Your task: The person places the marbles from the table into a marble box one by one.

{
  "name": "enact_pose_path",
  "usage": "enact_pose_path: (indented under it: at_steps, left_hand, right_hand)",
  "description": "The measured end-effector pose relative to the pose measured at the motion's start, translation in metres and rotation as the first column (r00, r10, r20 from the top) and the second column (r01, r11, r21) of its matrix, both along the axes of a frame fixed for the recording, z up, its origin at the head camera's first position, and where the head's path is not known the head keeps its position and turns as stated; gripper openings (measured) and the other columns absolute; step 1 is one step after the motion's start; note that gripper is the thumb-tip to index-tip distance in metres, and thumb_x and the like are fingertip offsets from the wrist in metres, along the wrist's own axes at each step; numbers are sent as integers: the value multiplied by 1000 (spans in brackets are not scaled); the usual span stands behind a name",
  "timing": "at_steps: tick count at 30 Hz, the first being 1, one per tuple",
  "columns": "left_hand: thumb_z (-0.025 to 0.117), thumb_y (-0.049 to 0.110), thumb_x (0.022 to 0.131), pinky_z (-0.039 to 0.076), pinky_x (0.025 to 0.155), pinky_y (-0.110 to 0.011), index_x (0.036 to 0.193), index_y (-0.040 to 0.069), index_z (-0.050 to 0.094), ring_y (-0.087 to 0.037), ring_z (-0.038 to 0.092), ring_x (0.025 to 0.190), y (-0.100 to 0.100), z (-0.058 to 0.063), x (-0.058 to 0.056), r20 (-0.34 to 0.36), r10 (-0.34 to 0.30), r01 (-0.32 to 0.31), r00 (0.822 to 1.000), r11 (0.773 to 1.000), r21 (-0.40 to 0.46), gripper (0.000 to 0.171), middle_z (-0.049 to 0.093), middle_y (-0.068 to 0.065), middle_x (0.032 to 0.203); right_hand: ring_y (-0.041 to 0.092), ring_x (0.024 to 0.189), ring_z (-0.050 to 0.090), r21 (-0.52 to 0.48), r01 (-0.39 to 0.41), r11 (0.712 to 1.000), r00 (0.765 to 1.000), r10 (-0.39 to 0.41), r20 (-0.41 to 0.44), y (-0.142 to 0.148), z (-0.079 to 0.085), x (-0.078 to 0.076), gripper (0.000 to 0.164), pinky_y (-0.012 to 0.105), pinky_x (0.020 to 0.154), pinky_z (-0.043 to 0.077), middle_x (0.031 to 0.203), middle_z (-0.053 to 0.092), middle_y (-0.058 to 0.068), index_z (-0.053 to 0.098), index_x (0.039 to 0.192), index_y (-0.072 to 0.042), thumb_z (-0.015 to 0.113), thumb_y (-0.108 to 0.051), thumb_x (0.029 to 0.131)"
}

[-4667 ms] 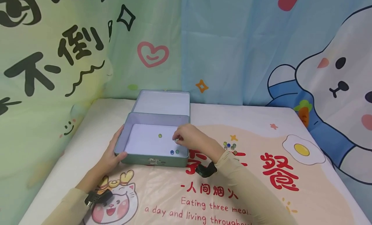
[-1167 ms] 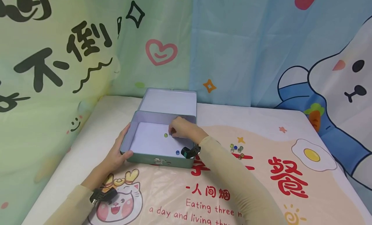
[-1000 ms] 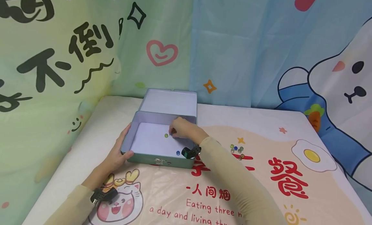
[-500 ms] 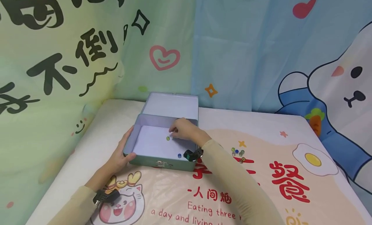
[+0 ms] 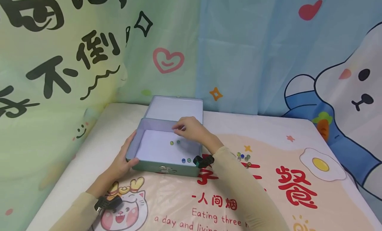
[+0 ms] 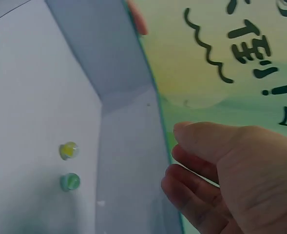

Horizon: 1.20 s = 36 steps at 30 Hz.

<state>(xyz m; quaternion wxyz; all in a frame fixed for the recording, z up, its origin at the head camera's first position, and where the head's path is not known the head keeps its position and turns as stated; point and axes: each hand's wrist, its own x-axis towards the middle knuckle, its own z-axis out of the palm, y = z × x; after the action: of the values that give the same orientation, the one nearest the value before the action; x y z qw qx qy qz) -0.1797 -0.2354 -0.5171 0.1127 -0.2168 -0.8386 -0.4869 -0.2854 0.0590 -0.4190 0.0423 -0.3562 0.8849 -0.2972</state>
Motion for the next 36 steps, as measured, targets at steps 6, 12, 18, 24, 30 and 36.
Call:
enact_pose_path:
  at_steps: [6,12,18,24,30,36]
  left_hand:
    - [57,63,82,17,101,-74,154,23,8,-39,16,141,2,2,0,10,6,-5,1000,1000,-7,96,12,-6,160]
    - [60,60,81,18,100,-74,154,24,9,-38,17,140,1,2,0,7,2,-2,1000,1000,4,96,14,-7,160]
    - [60,59,81,18,99,-74,154,25,8,-38,17,140,1,3,2,24,1,-1,1000,1000,5,96,13,-7,159]
    - [57,63,82,18,99,-75,154,23,8,-39,17,140,3,3,2,27,1,-1,1000,1000,3,96,13,-6,160]
    - [57,64,82,18,99,-75,154,22,8,-40,17,140,3,2,1,22,-2,1,1000,1000,6,97,13,-7,160]
    - [57,64,82,20,99,-74,154,22,8,-40,19,138,3,2,1,15,-4,4,1000,1000,12,97,14,-9,159]
  right_hand:
    - [13,91,63,-57,27,998,1000,-28,-9,23,5,10,19,33,84,55,97,69,-1,74,105,-12,68,-17,88]
    - [14,90,63,-93,92,991,994,-97,-44,46,3,19,18,33,82,55,97,69,0,74,104,-13,69,-17,87]
    - [15,93,63,-136,166,977,986,-167,4,67,-1,29,23,34,83,55,99,67,1,72,109,-10,68,-16,88]
    - [19,96,64,-174,224,959,974,-227,3,85,-3,37,24,37,83,55,105,68,3,71,110,-9,67,-17,88]
    - [18,98,64,-195,278,940,959,-285,-3,103,-2,44,24,37,84,55,108,67,1,71,111,-12,68,-19,88]
    - [18,97,63,-245,288,926,950,-309,-51,119,3,47,24,36,84,54,107,68,4,71,111,-10,68,-19,88]
